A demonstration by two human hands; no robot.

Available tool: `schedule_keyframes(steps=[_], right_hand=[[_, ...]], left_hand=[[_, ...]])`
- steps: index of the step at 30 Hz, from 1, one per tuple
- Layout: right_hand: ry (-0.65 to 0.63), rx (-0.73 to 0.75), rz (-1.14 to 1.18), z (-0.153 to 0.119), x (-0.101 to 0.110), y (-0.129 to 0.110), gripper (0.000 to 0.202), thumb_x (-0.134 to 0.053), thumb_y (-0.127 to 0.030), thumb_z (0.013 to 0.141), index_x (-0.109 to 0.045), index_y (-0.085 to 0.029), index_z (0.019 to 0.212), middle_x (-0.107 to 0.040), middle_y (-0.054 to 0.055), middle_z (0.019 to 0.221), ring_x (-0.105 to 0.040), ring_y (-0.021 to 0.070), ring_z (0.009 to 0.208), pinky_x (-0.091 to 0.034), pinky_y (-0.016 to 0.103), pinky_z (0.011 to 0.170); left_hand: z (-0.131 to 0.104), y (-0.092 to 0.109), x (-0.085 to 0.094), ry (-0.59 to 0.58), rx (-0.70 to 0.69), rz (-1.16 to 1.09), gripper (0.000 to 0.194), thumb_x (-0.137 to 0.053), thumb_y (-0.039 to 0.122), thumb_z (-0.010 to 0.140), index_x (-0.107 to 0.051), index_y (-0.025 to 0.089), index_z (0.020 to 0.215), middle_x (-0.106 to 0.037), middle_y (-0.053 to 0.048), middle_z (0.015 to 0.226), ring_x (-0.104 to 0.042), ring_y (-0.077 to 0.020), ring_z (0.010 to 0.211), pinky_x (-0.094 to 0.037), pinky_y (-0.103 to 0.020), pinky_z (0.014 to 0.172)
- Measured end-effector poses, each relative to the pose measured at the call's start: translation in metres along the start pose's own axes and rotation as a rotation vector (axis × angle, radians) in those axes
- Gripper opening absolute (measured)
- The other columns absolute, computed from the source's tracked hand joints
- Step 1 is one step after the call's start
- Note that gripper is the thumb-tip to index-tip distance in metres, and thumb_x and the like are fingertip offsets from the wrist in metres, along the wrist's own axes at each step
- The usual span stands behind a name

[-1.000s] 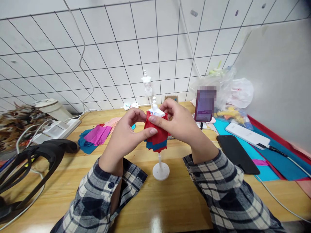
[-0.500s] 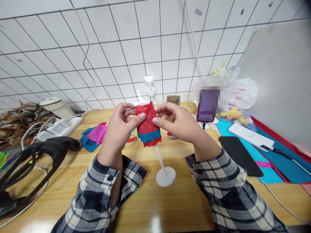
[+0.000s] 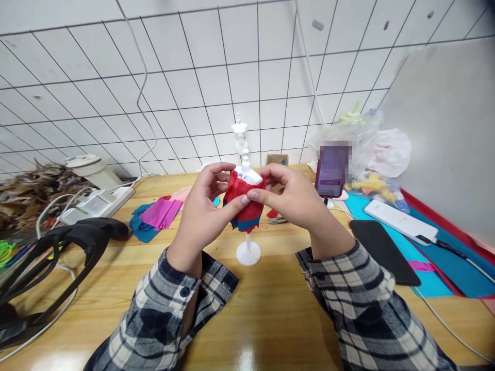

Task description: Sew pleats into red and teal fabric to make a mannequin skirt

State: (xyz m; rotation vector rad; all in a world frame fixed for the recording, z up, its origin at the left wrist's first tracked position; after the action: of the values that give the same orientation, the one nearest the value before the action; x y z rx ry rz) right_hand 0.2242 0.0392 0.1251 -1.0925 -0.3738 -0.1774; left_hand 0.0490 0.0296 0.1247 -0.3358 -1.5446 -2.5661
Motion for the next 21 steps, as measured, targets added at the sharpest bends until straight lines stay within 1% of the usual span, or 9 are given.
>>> schedule_keyframes(steps=[3,7,8,10,12,13,16,19,21], right_hand=[[-0.033,0.003,0.066,0.001,0.003,0.004,0.031,-0.069,-0.039,0.081,-0.068,-0.020,0.106,-0.069,0.003,0.090,-0.062,0.0158,0.076,-0.050,0.027,0.062],[-0.117,0.059,0.014,0.002,0.000,0.005,0.026,-0.064,-0.033,0.085,-0.070,-0.022,0.109,-0.070,0.003,0.094,-0.063,0.0165,0.080,-0.051,0.029,0.065],[-0.094,0.075,-0.011,0.002,-0.001,0.005,0.027,-0.064,-0.031,0.086,-0.069,-0.023,0.111,-0.070,0.003,0.096,-0.063,0.0161,0.080,-0.051,0.030,0.067],[0.045,0.107,-0.080,0.002,-0.001,0.003,0.029,-0.065,-0.031,0.084,-0.066,-0.023,0.112,-0.068,0.003,0.101,-0.062,0.0156,0.080,-0.050,0.031,0.069],[0.158,0.136,-0.156,0.000,-0.002,0.000,0.027,-0.068,-0.035,0.082,-0.066,-0.021,0.105,-0.068,0.004,0.100,-0.060,0.0156,0.080,-0.048,0.031,0.070],[0.166,0.149,-0.186,0.000,-0.004,-0.001,0.026,-0.069,-0.039,0.081,-0.066,-0.021,0.099,-0.068,0.004,0.098,-0.059,0.0157,0.079,-0.047,0.030,0.069],[0.088,0.182,-0.241,-0.001,-0.011,-0.004,0.022,-0.068,-0.041,0.081,-0.064,-0.021,0.087,-0.068,0.003,0.091,-0.059,0.0163,0.079,-0.044,0.029,0.068],[0.060,0.195,-0.287,-0.001,-0.012,-0.003,0.011,-0.061,-0.030,0.087,-0.063,-0.021,0.083,-0.068,0.002,0.086,-0.058,0.0156,0.078,-0.042,0.028,0.067],[0.041,0.184,-0.301,0.000,-0.012,-0.001,0.012,-0.057,-0.026,0.089,-0.062,-0.020,0.080,-0.067,0.001,0.082,-0.058,0.0150,0.074,-0.040,0.028,0.064]], left_hand=[[0.000,0.001,0.001,-0.060,-0.045,-0.020,0.059,-0.081,0.032,0.068,-0.053,0.024,0.120,-0.063,-0.007,0.116,-0.060,-0.0208,0.107,-0.050,-0.036,0.096],[0.003,-0.004,0.006,-0.059,-0.012,-0.050,0.044,-0.076,0.036,0.076,-0.059,0.022,0.114,-0.064,-0.008,0.117,-0.062,-0.0206,0.104,-0.052,-0.032,0.088],[0.004,-0.006,0.008,-0.031,0.009,-0.046,0.039,-0.074,0.038,0.077,-0.061,0.021,0.110,-0.065,-0.008,0.114,-0.063,-0.0200,0.100,-0.053,-0.030,0.084],[0.004,-0.008,0.012,0.052,0.049,-0.032,0.035,-0.074,0.040,0.077,-0.063,0.020,0.103,-0.068,-0.007,0.105,-0.065,-0.0183,0.090,-0.053,-0.027,0.074],[0.004,-0.009,0.016,0.134,0.074,-0.006,0.034,-0.076,0.041,0.075,-0.064,0.019,0.099,-0.068,-0.005,0.096,-0.064,-0.0162,0.081,-0.052,-0.025,0.067],[0.004,-0.009,0.017,0.164,0.079,0.012,0.034,-0.077,0.041,0.074,-0.064,0.019,0.097,-0.068,-0.004,0.093,-0.063,-0.0153,0.078,-0.051,-0.024,0.065],[0.003,-0.007,0.017,0.191,0.091,0.052,0.035,-0.077,0.042,0.073,-0.065,0.019,0.095,-0.068,-0.004,0.091,-0.062,-0.0149,0.075,-0.051,-0.024,0.063],[0.004,-0.007,0.015,0.160,0.116,0.032,0.036,-0.077,0.044,0.072,-0.065,0.019,0.094,-0.068,-0.004,0.090,-0.062,-0.0158,0.076,-0.051,-0.025,0.064],[0.005,-0.008,0.016,0.129,0.149,-0.014,0.037,-0.078,0.045,0.071,-0.065,0.018,0.093,-0.068,-0.004,0.088,-0.062,-0.0158,0.075,-0.051,-0.024,0.063]])
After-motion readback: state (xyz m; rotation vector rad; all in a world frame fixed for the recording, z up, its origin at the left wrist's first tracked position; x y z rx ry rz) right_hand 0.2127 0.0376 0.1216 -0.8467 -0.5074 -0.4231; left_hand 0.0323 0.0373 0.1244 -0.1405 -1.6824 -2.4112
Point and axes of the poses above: each hand's wrist, its own z-axis towards the middle knuckle, its own x-axis out of the back of the hand, y = z × x, the point moved 3 cm from there along z, towards the middle knuckle
